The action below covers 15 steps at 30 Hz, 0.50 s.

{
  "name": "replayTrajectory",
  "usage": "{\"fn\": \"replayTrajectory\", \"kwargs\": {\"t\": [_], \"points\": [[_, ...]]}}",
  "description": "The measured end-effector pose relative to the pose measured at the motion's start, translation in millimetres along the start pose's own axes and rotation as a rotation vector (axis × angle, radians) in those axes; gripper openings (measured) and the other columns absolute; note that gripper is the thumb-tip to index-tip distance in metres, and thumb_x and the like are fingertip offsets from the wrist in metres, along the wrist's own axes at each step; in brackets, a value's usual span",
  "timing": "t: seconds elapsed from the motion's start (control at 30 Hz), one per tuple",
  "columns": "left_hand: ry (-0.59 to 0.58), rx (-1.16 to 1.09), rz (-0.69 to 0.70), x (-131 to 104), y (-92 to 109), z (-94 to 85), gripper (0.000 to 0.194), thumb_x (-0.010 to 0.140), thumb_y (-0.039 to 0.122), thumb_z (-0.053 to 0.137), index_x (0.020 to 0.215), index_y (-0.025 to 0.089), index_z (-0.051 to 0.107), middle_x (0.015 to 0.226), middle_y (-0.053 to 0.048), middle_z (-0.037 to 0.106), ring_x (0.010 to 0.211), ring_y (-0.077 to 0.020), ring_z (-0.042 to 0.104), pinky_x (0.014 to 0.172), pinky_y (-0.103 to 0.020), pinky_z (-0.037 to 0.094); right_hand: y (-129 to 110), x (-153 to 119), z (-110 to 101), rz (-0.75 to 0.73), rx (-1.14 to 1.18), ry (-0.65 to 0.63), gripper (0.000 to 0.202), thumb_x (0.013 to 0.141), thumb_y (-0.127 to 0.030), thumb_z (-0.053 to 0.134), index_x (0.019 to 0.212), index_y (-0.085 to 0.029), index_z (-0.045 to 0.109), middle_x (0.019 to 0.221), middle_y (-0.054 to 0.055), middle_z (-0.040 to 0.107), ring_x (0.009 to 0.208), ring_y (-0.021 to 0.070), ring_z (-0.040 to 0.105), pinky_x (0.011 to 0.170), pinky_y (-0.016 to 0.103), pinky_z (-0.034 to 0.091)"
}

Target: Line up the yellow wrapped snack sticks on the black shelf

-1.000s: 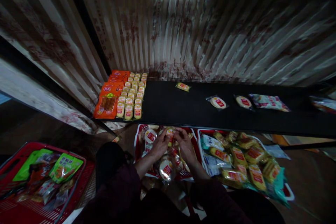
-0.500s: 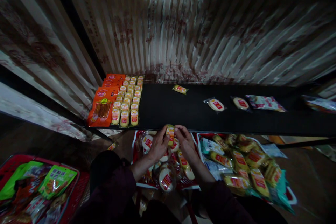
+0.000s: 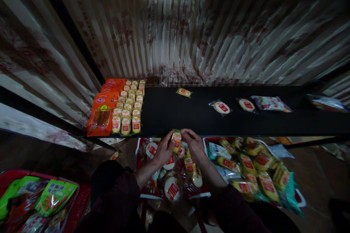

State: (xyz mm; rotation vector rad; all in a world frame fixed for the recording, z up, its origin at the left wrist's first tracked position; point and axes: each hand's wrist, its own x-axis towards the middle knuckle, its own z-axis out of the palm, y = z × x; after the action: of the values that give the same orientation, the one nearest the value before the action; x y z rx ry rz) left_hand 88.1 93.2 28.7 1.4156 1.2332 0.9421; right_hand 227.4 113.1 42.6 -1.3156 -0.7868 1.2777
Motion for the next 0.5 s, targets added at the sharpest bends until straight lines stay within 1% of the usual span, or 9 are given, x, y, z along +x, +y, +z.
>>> {"fn": "replayTrajectory", "kwargs": {"t": [0.27, 0.37, 0.5], "points": [[-0.041, 0.025, 0.016, 3, -5, -1.9, 0.050, 0.088, 0.039, 0.041, 0.132, 0.017, 0.044, 0.137, -0.008, 0.049, 0.126, -0.0200, 0.044, 0.109, -0.036, 0.031, -7, 1, -2, -0.043, -0.071, 0.014, 0.035, 0.058, -0.051, 0.074, 0.072, -0.020, 0.067, 0.067, -0.001, 0.064, 0.060, 0.0145, 0.057, 0.061, 0.028, 0.047], [-0.037, 0.018, 0.031, 6, -5, -2.8, 0.049, 0.088, 0.038, 0.042, 0.132, 0.019, 0.045, 0.135, -0.007, 0.051, 0.125, -0.0199, 0.045, 0.109, -0.035, 0.031, -10, 2, 0, -0.036, -0.077, 0.012, 0.036, 0.058, -0.052, 0.074, 0.071, -0.020, 0.066, 0.065, -0.001, 0.064, 0.059, 0.0144, 0.056, 0.059, 0.028, 0.047], [-0.051, 0.028, 0.049, 9, -5, -3.8, 0.049, 0.087, 0.037, 0.042, 0.132, 0.017, 0.044, 0.135, -0.009, 0.051, 0.125, -0.0203, 0.046, 0.109, -0.035, 0.032, -13, 3, 2, -0.029, -0.062, 0.019, 0.035, 0.057, -0.051, 0.076, 0.071, -0.020, 0.066, 0.065, -0.001, 0.064, 0.058, 0.0136, 0.056, 0.059, 0.027, 0.047]]}}
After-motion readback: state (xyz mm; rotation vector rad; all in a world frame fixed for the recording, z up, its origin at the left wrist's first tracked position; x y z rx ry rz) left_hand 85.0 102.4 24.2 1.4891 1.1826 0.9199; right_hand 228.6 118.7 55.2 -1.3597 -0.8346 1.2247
